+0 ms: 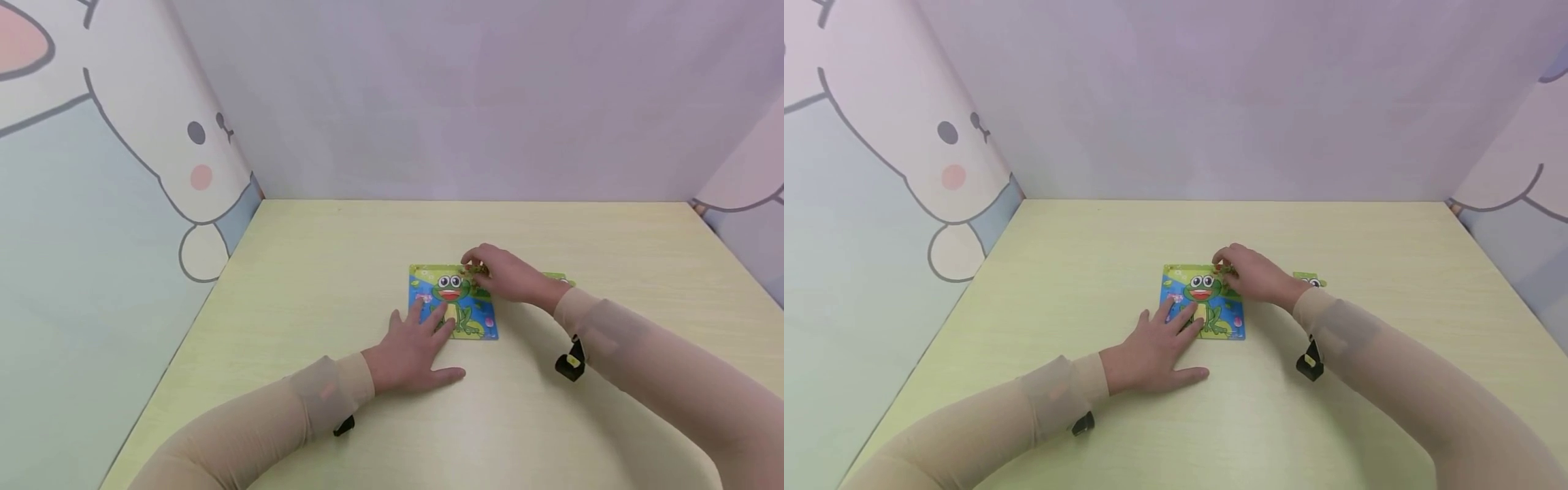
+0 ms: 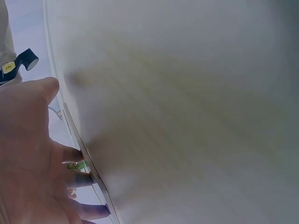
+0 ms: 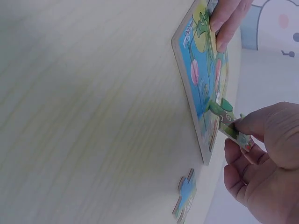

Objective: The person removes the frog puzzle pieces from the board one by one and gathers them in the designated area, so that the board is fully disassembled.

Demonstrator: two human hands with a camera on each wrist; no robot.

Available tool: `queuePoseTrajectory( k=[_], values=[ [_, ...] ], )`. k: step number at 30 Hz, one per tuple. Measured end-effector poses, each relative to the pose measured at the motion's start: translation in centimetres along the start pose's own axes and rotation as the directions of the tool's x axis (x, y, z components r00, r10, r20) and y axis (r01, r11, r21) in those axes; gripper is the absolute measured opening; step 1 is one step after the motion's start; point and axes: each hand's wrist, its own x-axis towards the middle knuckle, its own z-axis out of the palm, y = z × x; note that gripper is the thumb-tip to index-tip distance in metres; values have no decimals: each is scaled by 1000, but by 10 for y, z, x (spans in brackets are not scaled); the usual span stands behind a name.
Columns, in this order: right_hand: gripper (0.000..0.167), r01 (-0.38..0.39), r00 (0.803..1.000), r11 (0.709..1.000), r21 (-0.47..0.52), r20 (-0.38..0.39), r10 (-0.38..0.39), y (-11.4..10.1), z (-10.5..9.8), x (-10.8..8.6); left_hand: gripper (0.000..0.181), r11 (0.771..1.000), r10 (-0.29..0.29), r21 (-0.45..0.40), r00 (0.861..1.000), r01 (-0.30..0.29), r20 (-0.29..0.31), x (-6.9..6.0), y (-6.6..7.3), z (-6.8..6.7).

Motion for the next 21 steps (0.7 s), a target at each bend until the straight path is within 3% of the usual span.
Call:
queuePoseTrajectory(
  k=[9, 15, 21],
  values=[
    [25, -36, 999, 992, 120, 4, 36, 9, -6, -3, 86, 1000, -5, -15, 1000, 6, 4, -1, 0, 0],
    [27, -52, 999, 992, 114, -6, 53, 23, -25, -17, 86, 1000, 0, -16, 1000, 0, -8, -2, 0, -1],
    [26, -114, 993, 992, 52, -11, 114, 56, -52, -44, 85, 1000, 9, -14, 1000, -9, -16, -2, 0, -1]
  ],
)
